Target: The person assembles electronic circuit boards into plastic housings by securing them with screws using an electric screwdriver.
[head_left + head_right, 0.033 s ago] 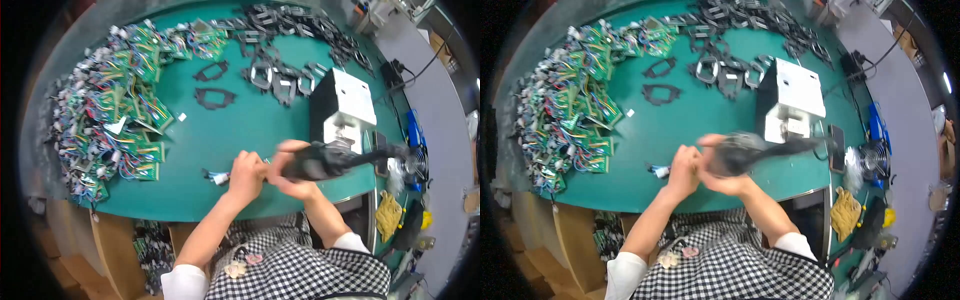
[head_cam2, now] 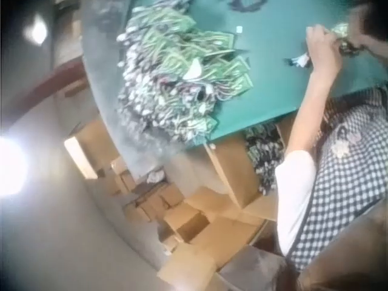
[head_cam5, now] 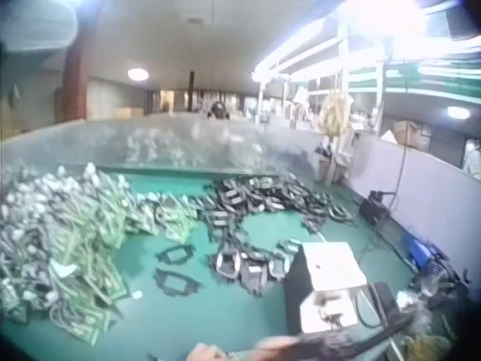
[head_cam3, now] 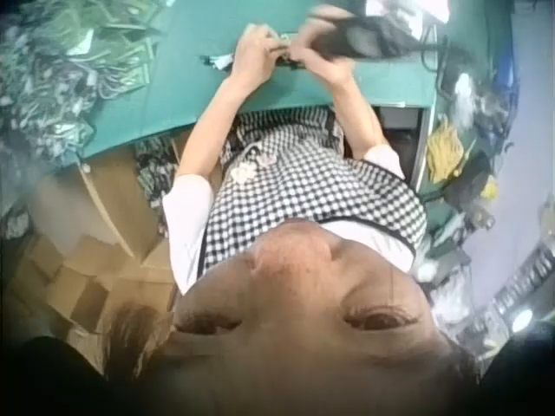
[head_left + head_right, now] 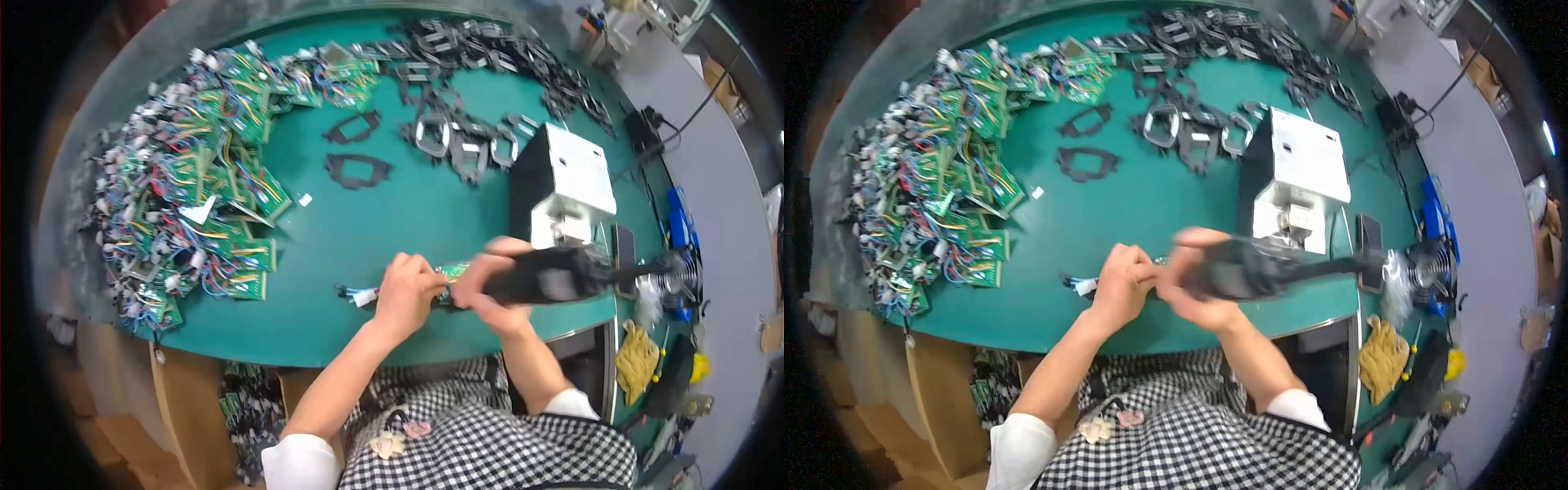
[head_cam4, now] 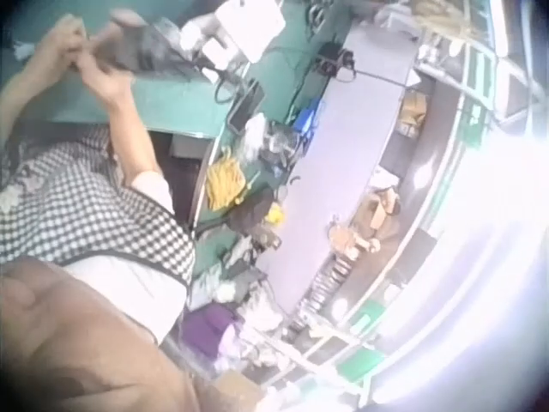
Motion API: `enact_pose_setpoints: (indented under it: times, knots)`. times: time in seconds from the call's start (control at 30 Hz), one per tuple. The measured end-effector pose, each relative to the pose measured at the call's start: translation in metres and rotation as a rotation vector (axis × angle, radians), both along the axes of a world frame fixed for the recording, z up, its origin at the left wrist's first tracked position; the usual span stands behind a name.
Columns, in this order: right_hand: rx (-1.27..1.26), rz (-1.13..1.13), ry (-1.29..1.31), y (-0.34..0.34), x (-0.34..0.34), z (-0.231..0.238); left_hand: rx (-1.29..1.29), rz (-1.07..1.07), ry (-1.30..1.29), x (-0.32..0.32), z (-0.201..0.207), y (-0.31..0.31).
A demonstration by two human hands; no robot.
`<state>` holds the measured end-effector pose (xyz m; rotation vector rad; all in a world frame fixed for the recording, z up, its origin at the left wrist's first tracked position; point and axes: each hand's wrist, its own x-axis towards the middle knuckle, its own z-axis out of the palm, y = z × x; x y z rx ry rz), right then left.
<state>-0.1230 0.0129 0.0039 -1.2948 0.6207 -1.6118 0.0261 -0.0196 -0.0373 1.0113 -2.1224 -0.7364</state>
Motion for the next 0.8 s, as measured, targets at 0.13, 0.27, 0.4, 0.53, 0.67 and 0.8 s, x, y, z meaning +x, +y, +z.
enact_pose_setpoints:
  times: [0.13,0.27,0.4,0.53,0.67,0.8]
  knots:
    - [-0.089,-0.153,-0.318,0.010,-0.017,0.030,-0.035,0.128,-0.264,0.026,0.012,-0.058]
    - [-0.019,-0.253,-0.188,0.009,-0.033,0.008,0.070,0.022,-0.327,0.046,0.042,-0.136]
    - [0.065,-0.232,-0.304,0.007,-0.035,-0.011,-0.150,0.362,-0.716,0.057,0.016,-0.189]
    - [0.090,-0.268,-0.324,0.014,-0.041,-0.017,0.038,0.235,-0.578,0.065,0.018,-0.195]
    - [0.095,-0.275,-0.331,0.021,-0.040,-0.014,-0.134,0.346,-0.246,0.072,0.027,-0.174]
    - [0.088,-0.336,-0.322,0.017,-0.038,-0.017,-0.167,0.236,0.072,0.056,0.066,-0.117]
